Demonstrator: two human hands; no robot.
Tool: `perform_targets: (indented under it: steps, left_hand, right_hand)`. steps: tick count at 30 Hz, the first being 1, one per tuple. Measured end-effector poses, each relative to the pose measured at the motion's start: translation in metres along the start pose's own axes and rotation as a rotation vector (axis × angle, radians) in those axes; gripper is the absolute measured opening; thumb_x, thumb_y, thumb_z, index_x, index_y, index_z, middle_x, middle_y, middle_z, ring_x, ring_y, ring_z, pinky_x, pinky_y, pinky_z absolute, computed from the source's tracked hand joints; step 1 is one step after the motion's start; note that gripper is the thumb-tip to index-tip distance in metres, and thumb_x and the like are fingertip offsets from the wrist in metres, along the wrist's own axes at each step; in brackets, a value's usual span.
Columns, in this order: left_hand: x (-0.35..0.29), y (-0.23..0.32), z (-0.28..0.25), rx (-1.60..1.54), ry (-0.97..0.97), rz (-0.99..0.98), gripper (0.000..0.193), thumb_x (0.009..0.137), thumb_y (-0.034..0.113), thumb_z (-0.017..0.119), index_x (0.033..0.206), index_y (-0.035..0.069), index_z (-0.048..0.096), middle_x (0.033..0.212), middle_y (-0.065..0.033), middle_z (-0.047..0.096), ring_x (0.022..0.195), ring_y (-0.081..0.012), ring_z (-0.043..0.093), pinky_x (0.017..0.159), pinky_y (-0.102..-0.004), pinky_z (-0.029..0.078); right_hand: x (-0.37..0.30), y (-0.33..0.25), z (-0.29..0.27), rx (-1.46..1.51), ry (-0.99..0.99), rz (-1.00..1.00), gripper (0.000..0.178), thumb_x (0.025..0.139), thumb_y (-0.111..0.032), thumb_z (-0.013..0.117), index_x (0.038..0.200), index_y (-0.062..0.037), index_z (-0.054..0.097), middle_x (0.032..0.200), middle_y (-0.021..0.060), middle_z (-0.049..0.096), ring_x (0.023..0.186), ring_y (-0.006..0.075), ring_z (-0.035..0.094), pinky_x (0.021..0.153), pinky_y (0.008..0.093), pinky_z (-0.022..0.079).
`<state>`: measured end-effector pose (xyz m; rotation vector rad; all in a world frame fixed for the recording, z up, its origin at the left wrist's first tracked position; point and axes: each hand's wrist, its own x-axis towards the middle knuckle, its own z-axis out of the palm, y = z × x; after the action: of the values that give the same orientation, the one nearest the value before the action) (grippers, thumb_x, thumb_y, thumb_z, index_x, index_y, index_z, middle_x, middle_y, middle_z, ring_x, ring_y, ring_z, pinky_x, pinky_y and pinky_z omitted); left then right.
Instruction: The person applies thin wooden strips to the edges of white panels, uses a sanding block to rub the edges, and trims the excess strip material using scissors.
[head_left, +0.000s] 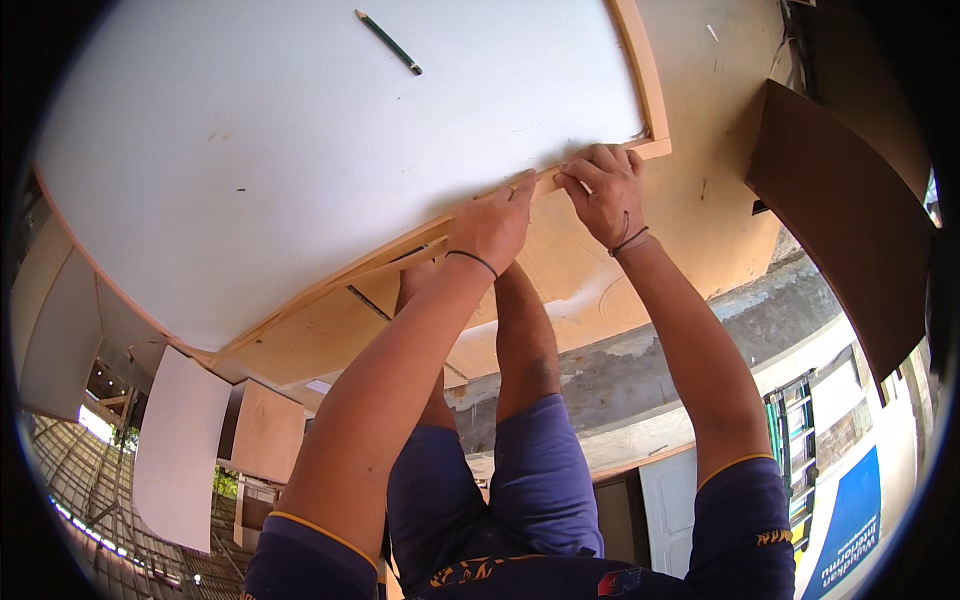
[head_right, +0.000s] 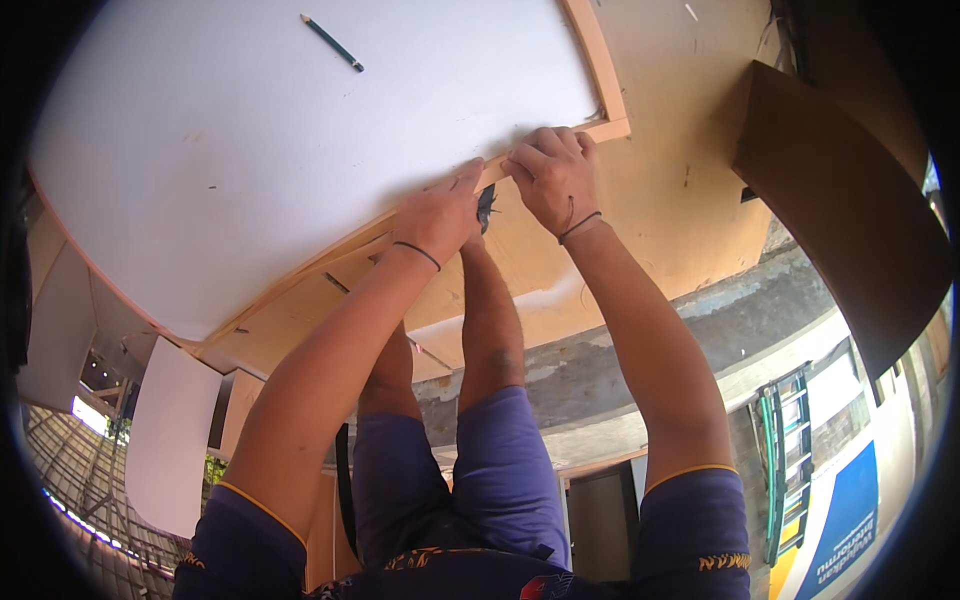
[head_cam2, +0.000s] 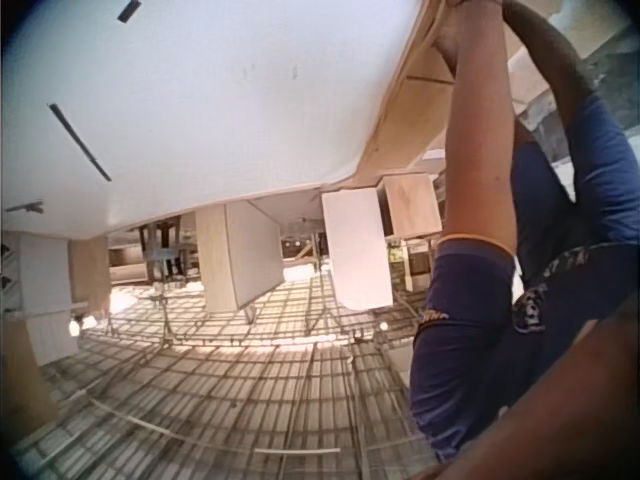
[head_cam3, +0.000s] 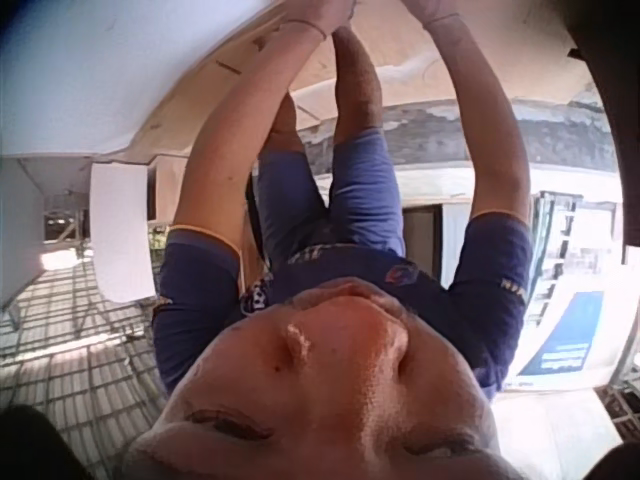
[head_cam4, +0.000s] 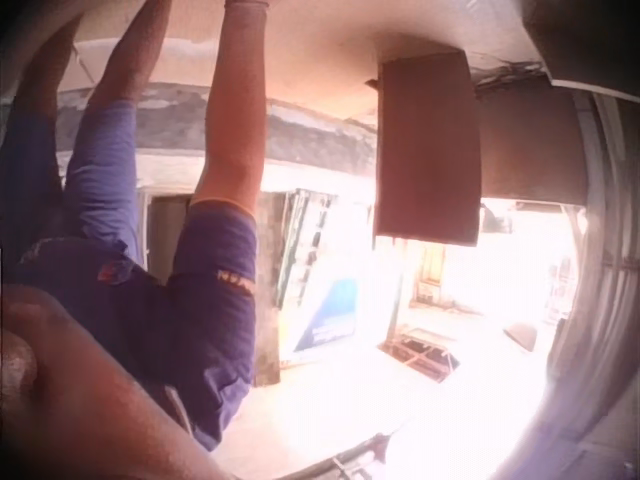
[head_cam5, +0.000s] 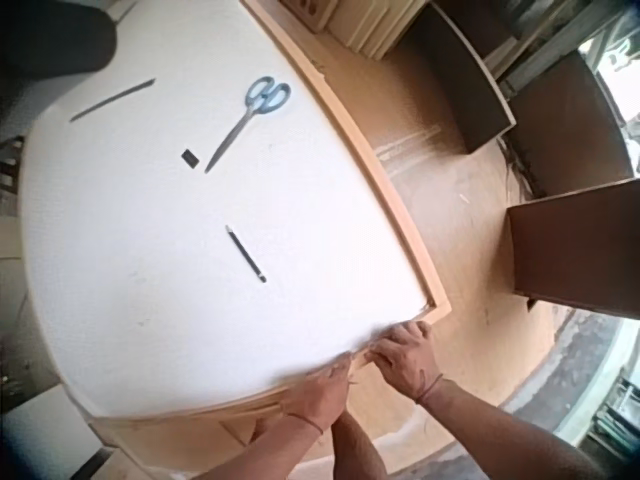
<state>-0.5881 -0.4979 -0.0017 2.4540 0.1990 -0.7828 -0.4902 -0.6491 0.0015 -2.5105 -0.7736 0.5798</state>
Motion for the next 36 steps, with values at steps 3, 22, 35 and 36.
perform_targets:
  steps: [3,22,35,36]
  left_hand:
    - [-0.004,-0.001,-0.008,-0.112,-0.035,-0.029,0.042,0.084,0.028,0.055,0.124,0.016,0.050,0.090,-0.0076,0.065,0.075,-0.0282,0.063,0.065,-0.0398,0.051]
    - [-0.087,-0.109,-0.016,-0.428,0.102,-0.197,0.021,0.085,0.027,0.056,0.101,0.016,0.066,0.081,-0.0089,0.066,0.072,-0.0278,0.062,0.062,-0.0352,0.049]
    - [-0.085,-0.103,-0.006,-0.339,0.133,-0.270,0.013,0.082,0.029,0.059,0.089,0.020,0.065,0.069,-0.0065,0.064,0.063,-0.0293,0.061,0.056,-0.0391,0.048]
    - [-0.084,-0.105,-0.007,-0.326,0.130,-0.277,0.013,0.082,0.029,0.059,0.090,0.021,0.065,0.069,-0.0063,0.064,0.063,-0.0295,0.061,0.056,-0.0397,0.048]
  right_hand:
    - [0.007,0.000,-0.002,-0.051,-0.083,0.027,0.008,0.074,-0.022,0.064,0.075,-0.0145,0.062,0.085,0.0004,0.058,0.089,0.0217,0.053,0.085,0.0421,0.034]
    - [0.014,-0.008,-0.013,-0.095,-0.216,0.122,0.008,0.075,-0.022,0.066,0.076,-0.0144,0.066,0.083,-0.0014,0.059,0.088,0.0203,0.053,0.087,0.0398,0.032]
    - [0.000,-0.092,0.050,-0.023,-0.204,-0.226,0.009,0.073,-0.013,0.067,0.082,-0.0128,0.066,0.081,-0.0012,0.057,0.082,0.0186,0.053,0.079,0.0364,0.035]
    - [0.000,-0.097,0.055,-0.001,-0.211,-0.225,0.006,0.074,-0.015,0.065,0.080,-0.0141,0.065,0.080,-0.0012,0.056,0.082,0.0190,0.053,0.079,0.0372,0.035]
